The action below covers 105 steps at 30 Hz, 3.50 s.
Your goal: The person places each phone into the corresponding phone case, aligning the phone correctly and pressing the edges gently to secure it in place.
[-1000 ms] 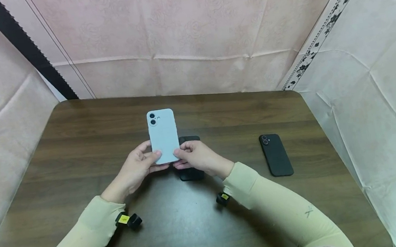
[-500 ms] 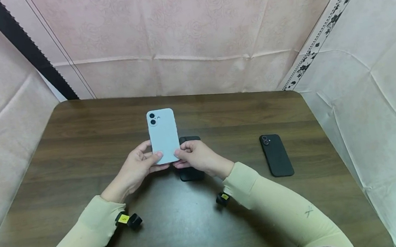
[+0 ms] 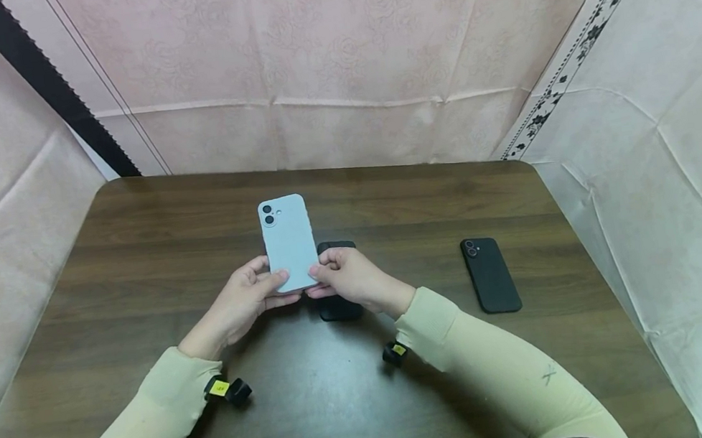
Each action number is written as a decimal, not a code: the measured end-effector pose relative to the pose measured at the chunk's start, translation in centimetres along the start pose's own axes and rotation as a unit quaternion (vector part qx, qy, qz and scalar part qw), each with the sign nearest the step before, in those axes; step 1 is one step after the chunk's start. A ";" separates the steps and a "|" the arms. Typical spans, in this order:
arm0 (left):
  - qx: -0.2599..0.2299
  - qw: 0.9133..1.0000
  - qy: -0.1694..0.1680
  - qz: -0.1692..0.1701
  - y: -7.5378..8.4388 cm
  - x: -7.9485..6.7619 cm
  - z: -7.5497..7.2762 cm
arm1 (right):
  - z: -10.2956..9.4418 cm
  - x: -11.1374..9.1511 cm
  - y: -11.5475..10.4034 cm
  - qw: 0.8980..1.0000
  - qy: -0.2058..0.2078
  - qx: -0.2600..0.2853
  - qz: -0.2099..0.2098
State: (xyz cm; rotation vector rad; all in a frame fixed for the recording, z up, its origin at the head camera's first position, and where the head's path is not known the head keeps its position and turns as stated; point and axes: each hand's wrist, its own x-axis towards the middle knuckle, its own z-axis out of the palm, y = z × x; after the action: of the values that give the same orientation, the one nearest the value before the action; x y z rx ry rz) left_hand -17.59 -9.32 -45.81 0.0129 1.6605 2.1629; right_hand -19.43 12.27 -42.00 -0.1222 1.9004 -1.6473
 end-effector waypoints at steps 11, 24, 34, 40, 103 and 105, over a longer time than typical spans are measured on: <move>0.025 1.000 -0.001 0.010 0.1 -0.2 -0.1 | -0.1 0.0 0.1 1.000 0.001 0.008 0.001; 0.043 0.999 -0.001 0.019 0.2 -0.3 -0.1 | -0.1 -0.1 0.2 1.000 0.005 0.009 0.010; 0.053 0.998 0.010 0.023 0.2 -0.4 0.1 | -0.1 -0.2 0.3 1.000 0.001 0.028 0.012; 0.058 0.998 0.002 0.030 0.2 -0.4 0.0 | -0.2 0.0 0.5 1.000 0.016 0.002 -0.015; 0.075 0.994 -0.077 0.020 0.2 -1.4 0.6 | -2.2 0.6 -0.3 0.997 0.038 0.045 -0.052; 0.079 0.993 -0.083 0.019 0.2 -1.4 0.7 | -2.3 0.7 -0.5 0.996 0.049 0.047 -0.058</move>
State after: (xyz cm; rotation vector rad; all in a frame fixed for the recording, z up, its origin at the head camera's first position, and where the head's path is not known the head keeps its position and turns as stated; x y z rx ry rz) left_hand -16.15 -9.19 -45.13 0.2654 1.7428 1.9919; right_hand -21.30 13.85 -41.70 -0.1176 1.9156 -1.8485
